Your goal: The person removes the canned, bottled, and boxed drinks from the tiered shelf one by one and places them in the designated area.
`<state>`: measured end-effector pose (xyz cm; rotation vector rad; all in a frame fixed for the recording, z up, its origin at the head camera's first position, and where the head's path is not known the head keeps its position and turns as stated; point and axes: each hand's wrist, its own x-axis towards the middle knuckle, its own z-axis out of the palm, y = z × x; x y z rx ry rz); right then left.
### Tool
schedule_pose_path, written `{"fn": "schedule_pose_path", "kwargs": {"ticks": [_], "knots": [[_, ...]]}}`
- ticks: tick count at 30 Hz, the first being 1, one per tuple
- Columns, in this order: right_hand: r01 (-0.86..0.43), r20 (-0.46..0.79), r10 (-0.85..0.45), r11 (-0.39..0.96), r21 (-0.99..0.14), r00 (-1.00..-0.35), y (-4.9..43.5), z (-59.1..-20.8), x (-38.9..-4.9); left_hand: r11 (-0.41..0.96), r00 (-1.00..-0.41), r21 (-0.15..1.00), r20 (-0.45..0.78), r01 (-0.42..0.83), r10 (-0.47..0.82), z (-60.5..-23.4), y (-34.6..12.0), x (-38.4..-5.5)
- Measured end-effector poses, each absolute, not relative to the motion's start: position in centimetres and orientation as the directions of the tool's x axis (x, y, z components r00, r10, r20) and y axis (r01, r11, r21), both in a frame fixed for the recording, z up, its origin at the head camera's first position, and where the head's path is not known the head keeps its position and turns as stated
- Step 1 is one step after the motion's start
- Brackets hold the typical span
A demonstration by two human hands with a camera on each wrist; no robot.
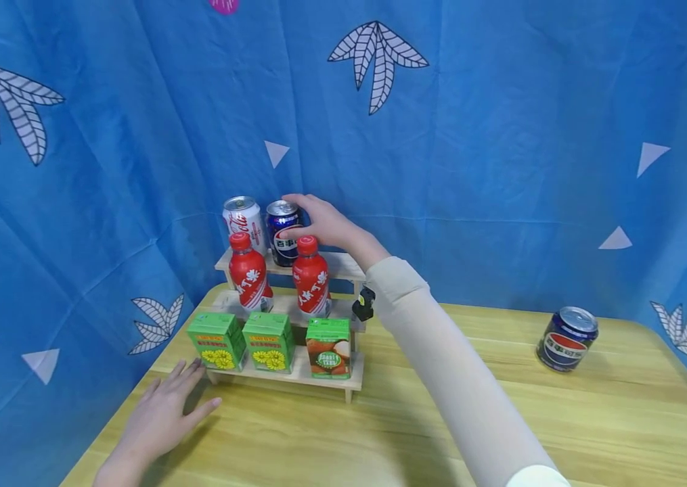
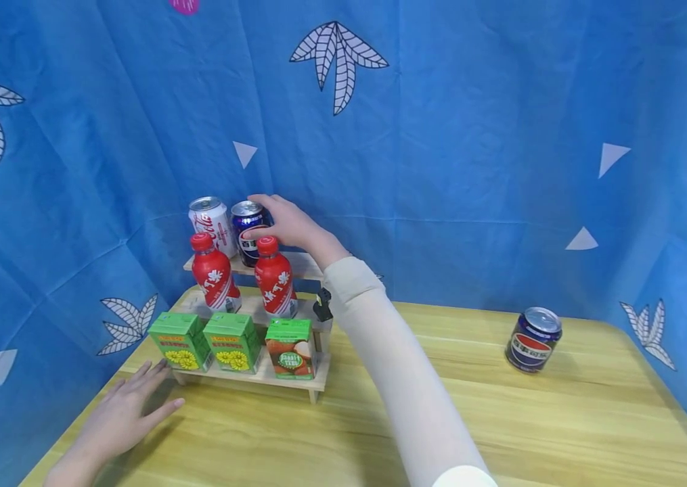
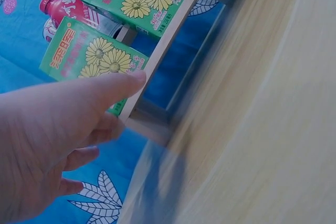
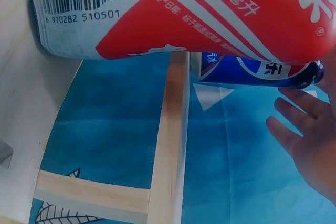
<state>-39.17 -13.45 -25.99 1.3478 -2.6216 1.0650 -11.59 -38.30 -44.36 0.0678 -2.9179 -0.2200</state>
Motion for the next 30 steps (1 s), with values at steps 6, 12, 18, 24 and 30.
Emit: {"fn": "schedule_pose_path", "kwargs": {"ticks": [6, 12, 18, 24, 30], "knots": [[-0.705, 0.294, -0.71, 0.388, -0.594, -0.639, -13.54, -26.32, -39.23, 0.988, -0.976, 0.153, 0.211, -0.028, -0.06, -44.53, -38.31, -11.51], [-0.703, 0.298, -0.706, 0.389, -0.595, -0.642, -13.54, -26.26, -39.1, 0.988, -0.976, 0.153, 0.211, -0.031, -0.063, -44.6, -38.36, -11.54], [-0.69, 0.301, -0.691, 0.393, -0.608, -0.658, -13.5, -26.32, -39.18, 0.988, -0.974, 0.154, 0.217, -0.031, -0.064, -44.65, -38.42, -11.68], [-0.683, 0.316, -0.671, 0.393, -0.616, -0.671, -13.5, -26.59, -39.03, 0.988, -0.974, 0.153, 0.215, -0.034, -0.067, -44.71, -38.42, -11.75], [-0.692, 0.335, -0.661, 0.396, -0.604, -0.671, -13.47, -26.73, -38.57, 0.987, -0.974, 0.159, 0.217, -0.032, -0.067, -44.68, -38.44, -11.73]]}}
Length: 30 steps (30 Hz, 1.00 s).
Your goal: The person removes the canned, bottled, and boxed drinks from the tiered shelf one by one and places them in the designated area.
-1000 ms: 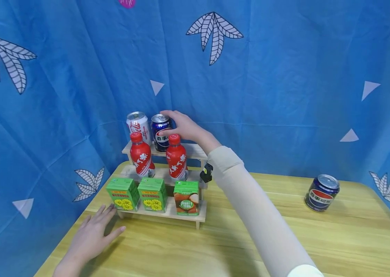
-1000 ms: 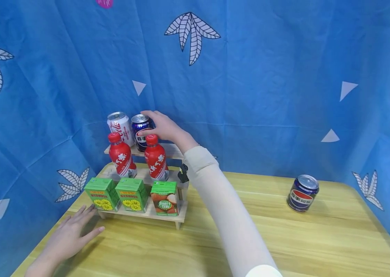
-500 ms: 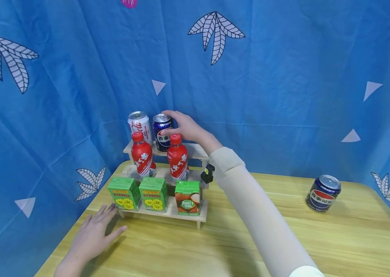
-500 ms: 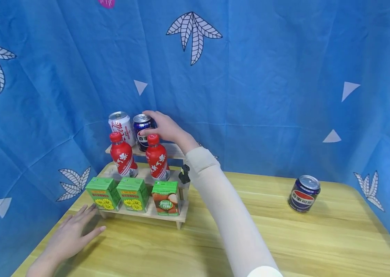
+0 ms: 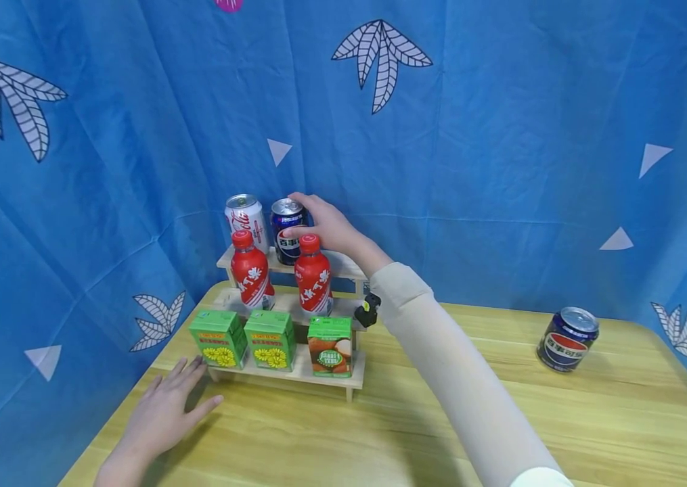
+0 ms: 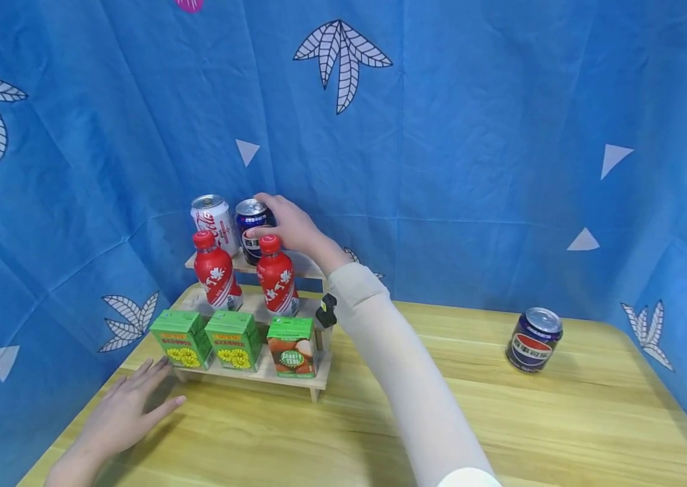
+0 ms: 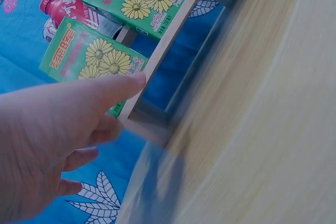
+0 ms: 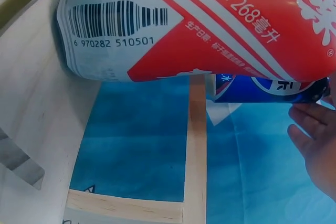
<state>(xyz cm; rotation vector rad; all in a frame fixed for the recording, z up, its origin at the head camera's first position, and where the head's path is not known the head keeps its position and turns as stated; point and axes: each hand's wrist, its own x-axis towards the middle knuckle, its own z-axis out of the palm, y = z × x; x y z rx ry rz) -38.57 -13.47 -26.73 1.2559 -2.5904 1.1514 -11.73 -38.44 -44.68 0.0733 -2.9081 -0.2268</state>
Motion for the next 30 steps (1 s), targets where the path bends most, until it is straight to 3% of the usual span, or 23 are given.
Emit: {"fn": "schedule_pose_path", "kwargs": {"ticks": [12, 30], "knots": [[-0.7, 0.355, -0.635, 0.442, -0.561, -0.686, -12.4, -26.7, -38.2, 0.988, -0.975, 0.15, 0.215, -0.033, -0.065, -44.5, -38.4, -11.6], [-0.677, 0.403, -0.569, 0.432, -0.596, -0.717, -6.4, -26.1, -38.1, 0.988, -0.971, 0.152, 0.227, -0.036, -0.071, -44.5, -38.1, -11.4]]}}
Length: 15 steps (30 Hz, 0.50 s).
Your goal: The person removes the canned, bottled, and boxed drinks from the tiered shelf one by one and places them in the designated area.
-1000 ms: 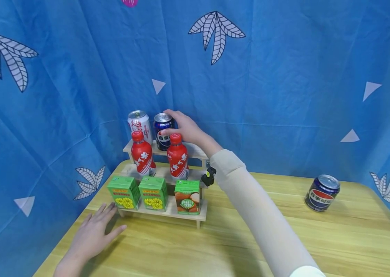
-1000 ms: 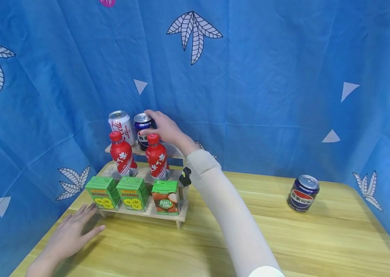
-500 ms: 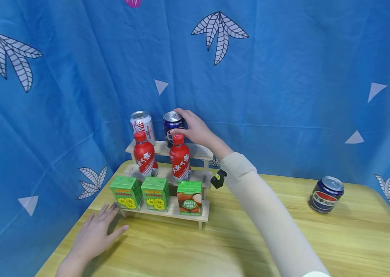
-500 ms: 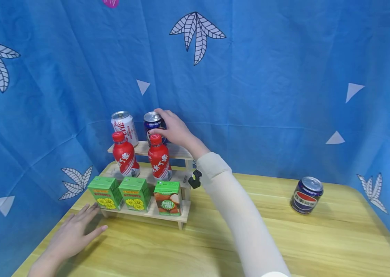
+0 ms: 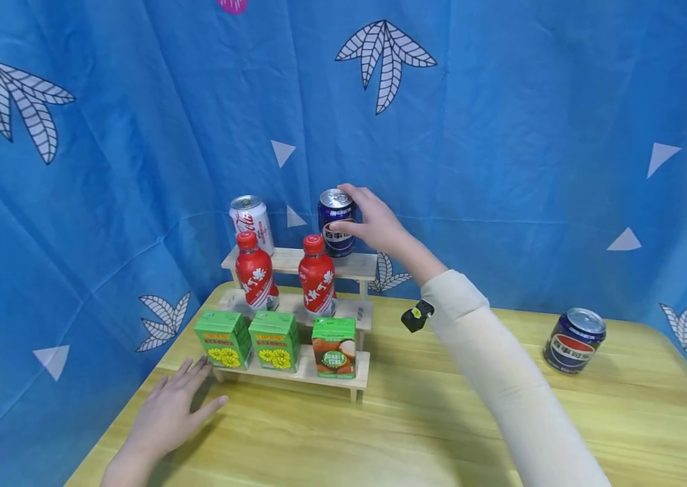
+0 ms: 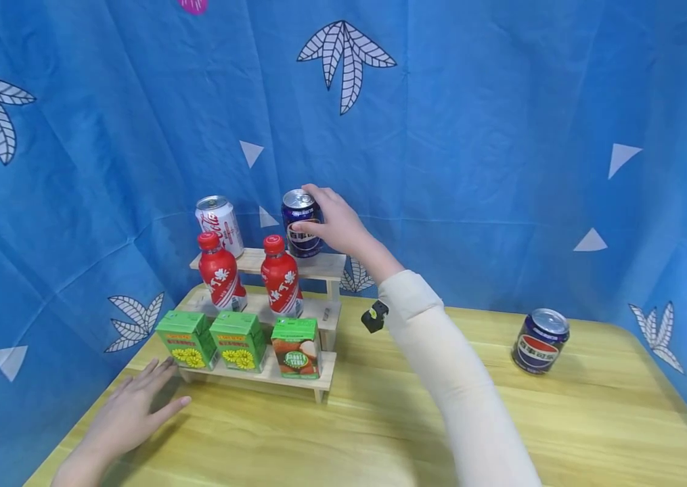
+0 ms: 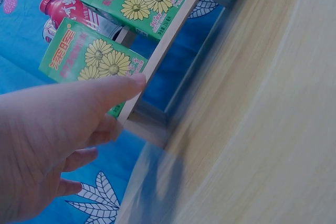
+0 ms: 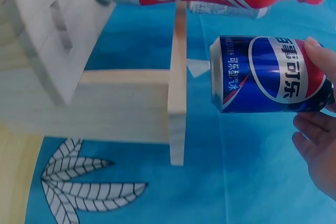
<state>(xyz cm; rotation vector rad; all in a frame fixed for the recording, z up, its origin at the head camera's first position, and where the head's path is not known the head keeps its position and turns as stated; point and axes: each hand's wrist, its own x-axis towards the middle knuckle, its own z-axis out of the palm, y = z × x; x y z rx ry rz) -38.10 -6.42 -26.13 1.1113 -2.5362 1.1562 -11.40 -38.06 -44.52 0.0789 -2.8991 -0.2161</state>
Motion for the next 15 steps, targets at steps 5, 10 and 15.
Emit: {"fn": "schedule_pose_path", "kwargs": {"ticks": [5, 10, 15], "knots": [[-0.671, 0.401, -0.554, 0.464, -0.578, -0.729, -4.6, -25.8, -37.6, 0.988, -0.973, 0.15, 0.219, -0.037, -0.07, -44.7, -38.1, -11.4], [-0.68, 0.411, -0.552, 0.484, -0.551, -0.726, -2.8, -25.6, -37.0, 0.988, -0.974, 0.152, 0.213, -0.038, -0.07, -44.6, -38.1, -11.4], [-0.683, 0.425, -0.539, 0.504, -0.53, -0.727, -0.9, -25.6, -36.5, 0.988, -0.974, 0.15, 0.215, -0.037, -0.069, -44.5, -38.1, -11.5]]}}
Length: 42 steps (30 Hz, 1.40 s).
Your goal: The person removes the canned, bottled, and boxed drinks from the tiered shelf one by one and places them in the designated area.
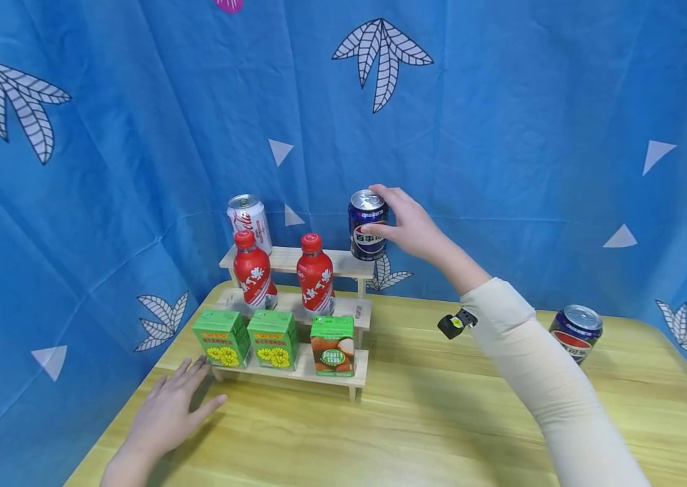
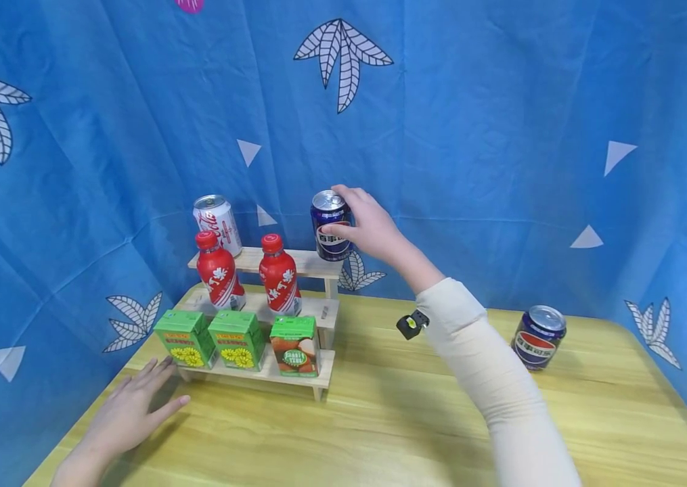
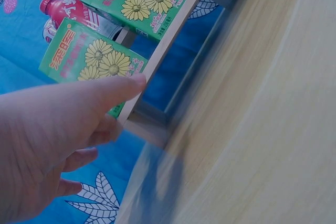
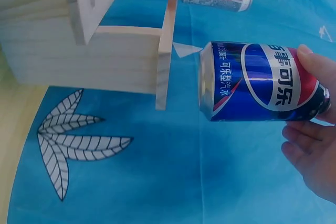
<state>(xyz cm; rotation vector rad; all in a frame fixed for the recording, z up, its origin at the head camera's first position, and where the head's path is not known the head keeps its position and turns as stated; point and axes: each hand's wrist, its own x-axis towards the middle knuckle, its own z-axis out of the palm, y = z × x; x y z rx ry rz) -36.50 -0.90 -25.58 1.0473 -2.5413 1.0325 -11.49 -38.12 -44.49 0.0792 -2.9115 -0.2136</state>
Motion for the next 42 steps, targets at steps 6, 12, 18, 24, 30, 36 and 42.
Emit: {"fn": "schedule_pose_path", "kwargs": {"ticks": [6, 12, 18, 24, 30, 36, 42], "knots": [[-0.677, 0.428, -0.526, 0.526, -0.515, -0.734, 1.0, -25.6, -35.8, 0.989, -0.974, 0.147, 0.218, -0.033, -0.065, -44.4, -38.1, -11.4], [-0.657, 0.422, -0.505, 0.549, -0.516, -0.753, 2.9, -25.9, -35.0, 0.988, -0.976, 0.15, 0.208, -0.036, -0.067, -44.4, -38.2, -11.5], [-0.633, 0.418, -0.475, 0.57, -0.525, -0.774, 4.7, -26.5, -34.4, 0.987, -0.977, 0.157, 0.202, -0.04, -0.071, -44.5, -38.2, -11.6], [-0.6, 0.401, -0.446, 0.594, -0.536, -0.8, 6.7, -27.1, -33.4, 0.987, -0.977, 0.16, 0.203, -0.035, -0.067, -44.4, -38.1, -11.5], [-0.585, 0.403, -0.425, 0.618, -0.525, -0.811, 8.6, -28.3, -32.9, 0.986, -0.977, 0.163, 0.205, -0.031, -0.065, -44.3, -38.0, -11.5], [-0.576, 0.394, -0.421, 0.634, -0.517, -0.817, 10.2, -30.0, -32.6, 0.987, -0.977, 0.16, 0.202, -0.034, -0.066, -44.3, -38.1, -11.4], [-0.539, 0.373, -0.392, 0.666, -0.516, -0.841, 11.9, -31.6, -32.1, 0.987, -0.976, 0.159, 0.207, -0.031, -0.064, -44.4, -38.1, -11.4]]}}
